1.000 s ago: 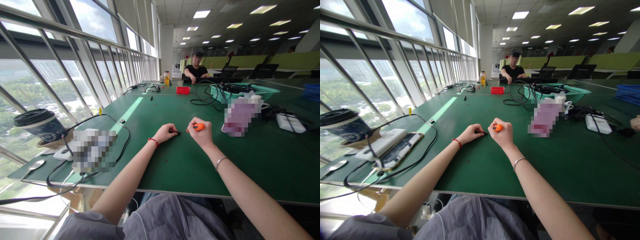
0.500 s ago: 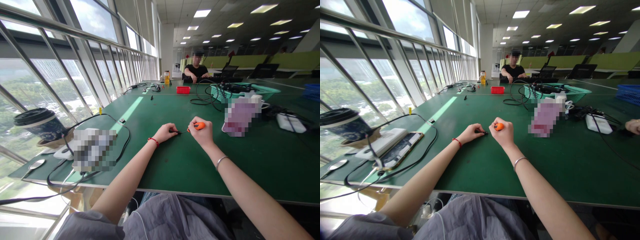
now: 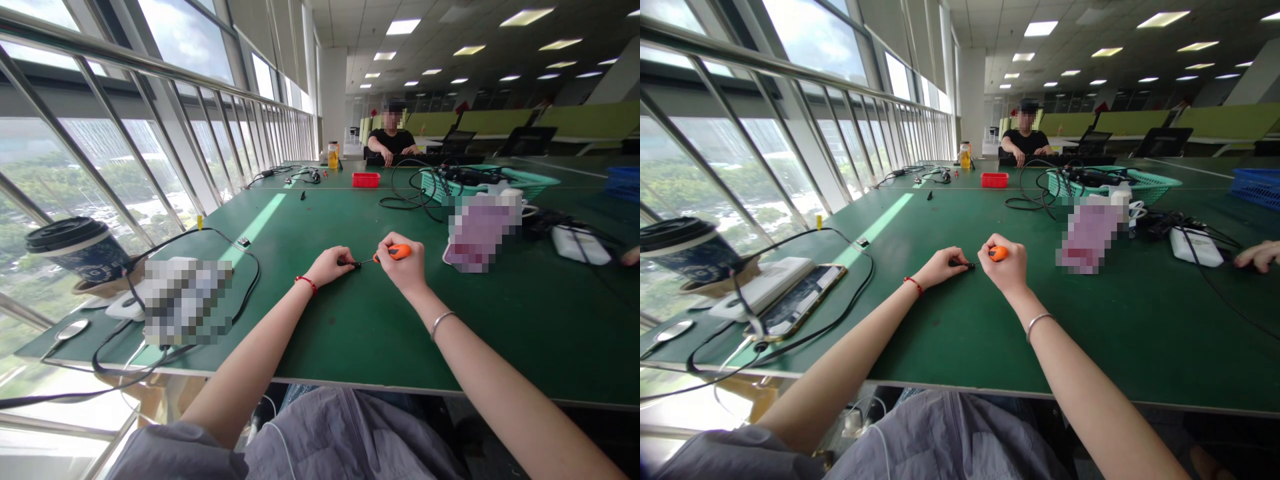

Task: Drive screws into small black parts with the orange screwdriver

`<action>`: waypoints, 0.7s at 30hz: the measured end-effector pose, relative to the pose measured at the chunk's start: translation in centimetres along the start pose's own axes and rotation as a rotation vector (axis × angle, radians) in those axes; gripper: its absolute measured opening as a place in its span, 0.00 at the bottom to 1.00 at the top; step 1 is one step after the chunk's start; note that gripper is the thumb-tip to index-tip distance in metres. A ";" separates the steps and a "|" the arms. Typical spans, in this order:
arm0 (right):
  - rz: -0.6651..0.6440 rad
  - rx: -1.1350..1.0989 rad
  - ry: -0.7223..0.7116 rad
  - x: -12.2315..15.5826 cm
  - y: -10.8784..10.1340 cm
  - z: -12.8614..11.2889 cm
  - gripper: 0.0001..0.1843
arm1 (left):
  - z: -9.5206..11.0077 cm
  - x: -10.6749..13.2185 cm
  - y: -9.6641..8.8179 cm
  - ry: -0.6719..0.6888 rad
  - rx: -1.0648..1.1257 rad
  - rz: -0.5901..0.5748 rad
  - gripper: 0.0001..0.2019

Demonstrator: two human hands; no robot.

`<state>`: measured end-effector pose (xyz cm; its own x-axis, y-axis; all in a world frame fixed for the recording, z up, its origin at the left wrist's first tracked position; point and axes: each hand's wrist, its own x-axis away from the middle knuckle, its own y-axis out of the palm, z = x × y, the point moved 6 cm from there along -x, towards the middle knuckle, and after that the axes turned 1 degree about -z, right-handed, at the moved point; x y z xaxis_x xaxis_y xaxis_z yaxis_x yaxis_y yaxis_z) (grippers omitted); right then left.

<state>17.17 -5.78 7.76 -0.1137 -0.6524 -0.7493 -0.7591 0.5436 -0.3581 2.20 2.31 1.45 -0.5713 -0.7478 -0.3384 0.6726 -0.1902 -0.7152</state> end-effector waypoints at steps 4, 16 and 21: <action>-0.016 0.000 0.031 -0.1 0.1 0.2 0.10 | 0.0 0.0 0.0 0.011 -0.005 0.003 0.01; 0.036 -0.055 0.039 -0.3 0.0 0.8 0.20 | -0.1 -0.1 0.1 0.006 0.004 0.010 0.02; -0.038 -0.013 0.101 -0.1 0.3 0.7 0.10 | -0.1 0.0 0.0 0.005 0.011 0.005 0.01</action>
<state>17.45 -5.14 7.36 -0.1487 -0.7227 -0.6750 -0.7724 0.5111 -0.3771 2.19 2.34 1.38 -0.5704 -0.7456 -0.3445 0.6804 -0.1940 -0.7067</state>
